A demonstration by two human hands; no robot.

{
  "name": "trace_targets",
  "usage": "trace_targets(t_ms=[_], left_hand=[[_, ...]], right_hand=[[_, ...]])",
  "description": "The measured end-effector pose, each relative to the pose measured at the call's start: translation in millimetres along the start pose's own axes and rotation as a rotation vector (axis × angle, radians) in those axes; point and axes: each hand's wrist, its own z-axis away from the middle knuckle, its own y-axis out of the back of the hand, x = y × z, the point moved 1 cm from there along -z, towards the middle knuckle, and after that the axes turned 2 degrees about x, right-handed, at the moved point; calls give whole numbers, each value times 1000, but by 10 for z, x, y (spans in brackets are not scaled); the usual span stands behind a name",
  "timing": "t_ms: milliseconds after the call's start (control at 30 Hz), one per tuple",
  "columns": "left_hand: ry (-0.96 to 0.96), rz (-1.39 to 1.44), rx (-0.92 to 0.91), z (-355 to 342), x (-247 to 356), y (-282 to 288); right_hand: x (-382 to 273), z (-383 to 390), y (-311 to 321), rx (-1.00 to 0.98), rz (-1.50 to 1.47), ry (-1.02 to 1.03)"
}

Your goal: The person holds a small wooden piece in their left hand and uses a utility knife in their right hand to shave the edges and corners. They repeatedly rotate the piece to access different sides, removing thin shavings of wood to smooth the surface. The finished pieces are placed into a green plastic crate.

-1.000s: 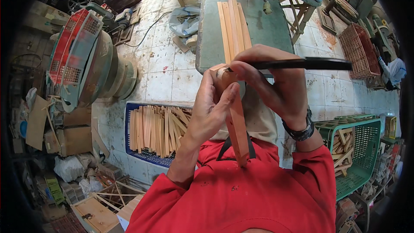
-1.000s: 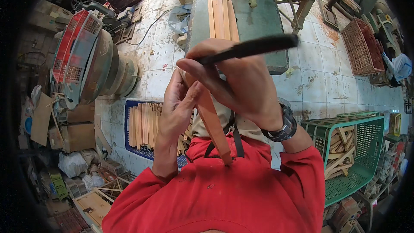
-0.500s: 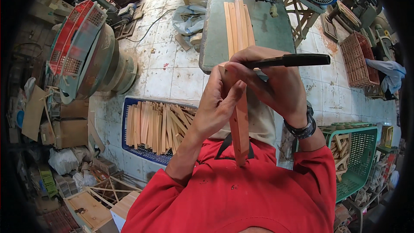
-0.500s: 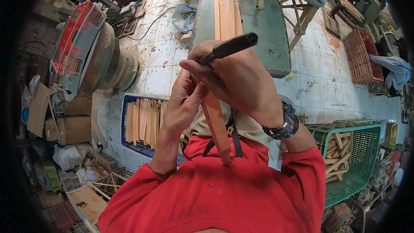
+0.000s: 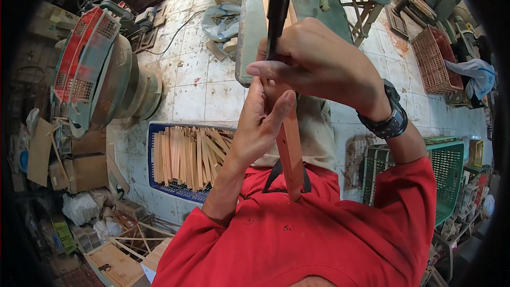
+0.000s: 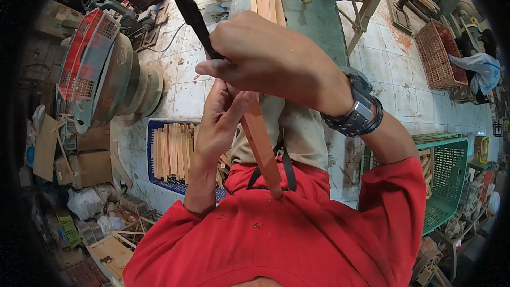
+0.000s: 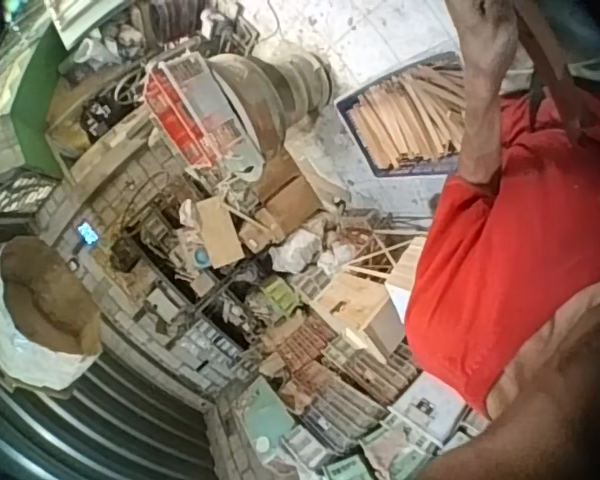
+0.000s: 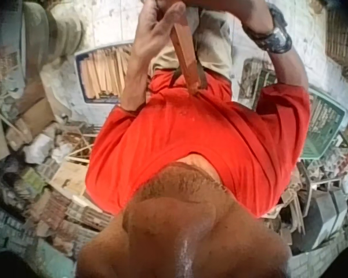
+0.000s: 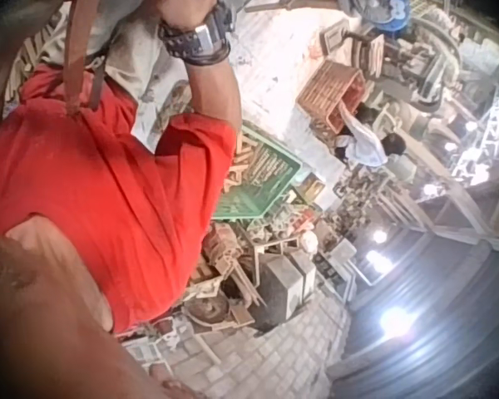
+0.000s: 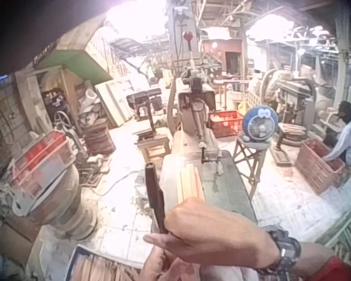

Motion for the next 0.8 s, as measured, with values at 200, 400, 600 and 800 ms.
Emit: trace_targets(t_ms=[200, 400, 600, 800], left_hand=[[-28, -47, 1, -7, -57, 32], [-25, -44, 51, 10, -26, 49], [55, 120, 35, -53, -202, 333], [168, 89, 31, -280, -416, 294]], right_hand=[[-39, -33, 26, -3, 66, -36], [-39, 98, 82, 45, 39, -202], [-54, 1007, -579, 489, -724, -699], [-509, 1376, -1391, 473, -484, -844]])
